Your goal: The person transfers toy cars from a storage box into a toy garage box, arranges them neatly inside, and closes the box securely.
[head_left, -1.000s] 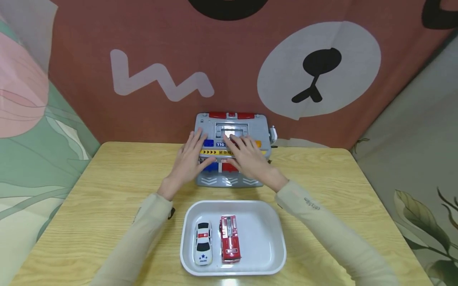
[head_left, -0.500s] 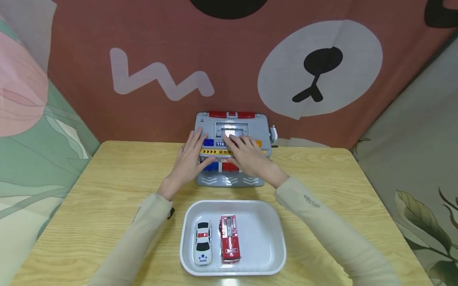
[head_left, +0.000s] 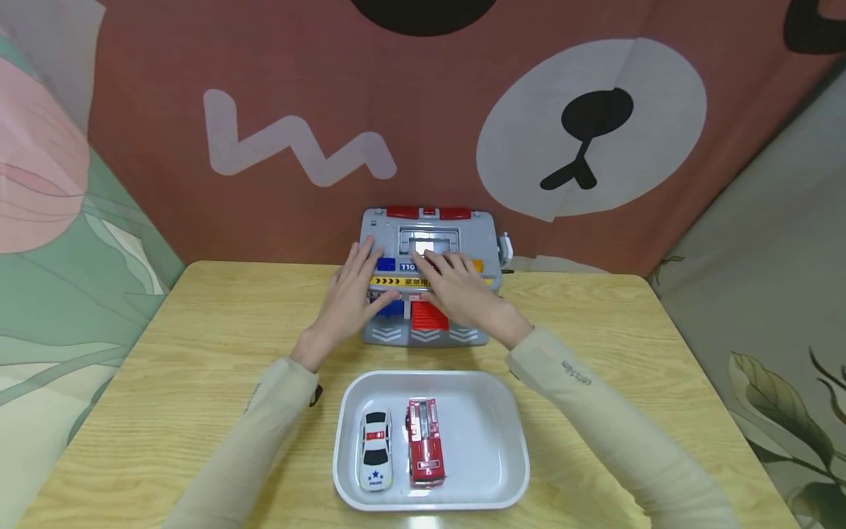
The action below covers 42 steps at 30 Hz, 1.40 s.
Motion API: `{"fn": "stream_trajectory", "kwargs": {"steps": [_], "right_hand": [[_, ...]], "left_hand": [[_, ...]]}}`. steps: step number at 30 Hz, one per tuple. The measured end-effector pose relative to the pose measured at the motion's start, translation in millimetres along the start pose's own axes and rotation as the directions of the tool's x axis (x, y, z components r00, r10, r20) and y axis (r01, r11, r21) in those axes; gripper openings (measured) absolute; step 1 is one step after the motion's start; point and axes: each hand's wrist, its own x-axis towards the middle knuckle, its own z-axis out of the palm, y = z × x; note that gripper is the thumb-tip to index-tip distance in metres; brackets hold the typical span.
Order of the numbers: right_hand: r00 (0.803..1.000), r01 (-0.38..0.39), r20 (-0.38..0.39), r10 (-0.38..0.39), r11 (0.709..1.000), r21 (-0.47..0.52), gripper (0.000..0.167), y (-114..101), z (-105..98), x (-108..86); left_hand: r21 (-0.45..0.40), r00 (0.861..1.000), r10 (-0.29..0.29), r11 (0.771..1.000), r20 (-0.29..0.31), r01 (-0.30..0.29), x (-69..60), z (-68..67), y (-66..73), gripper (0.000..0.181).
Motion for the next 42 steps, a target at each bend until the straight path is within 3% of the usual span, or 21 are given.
{"fn": "stream_trajectory", "kwargs": {"steps": [13, 27, 39, 42], "right_hand": [[0.999, 0.018, -0.036, -0.016, 0.999, 0.052, 0.070, -2, -2, 1.4], [0.997, -0.074, -0.026, 0.079, 0.985, 0.158, 0.072, 19, 12, -12.1], [0.997, -0.066, -0.028, 0.071, 0.988, 0.137, 0.060, 24, 3, -23.2], [0.991, -0.074, -0.089, 0.095, 0.972, 0.221, 0.052, 22, 0, -30.8]], "left_hand": [[0.001, 1.000, -0.023, 1.000, 0.005, 0.023, -4.0, -4.0, -1.7, 0.083], [-0.017, 0.999, -0.033, 0.999, 0.025, 0.034, -9.2, -0.6, -2.3, 0.087], [-0.017, 0.999, -0.021, 1.000, 0.029, 0.022, 0.1, 3.3, 0.2, 0.086], [-0.020, 0.999, -0.027, 0.999, 0.038, 0.028, 1.7, 6.5, 1.1, 0.087]]}}
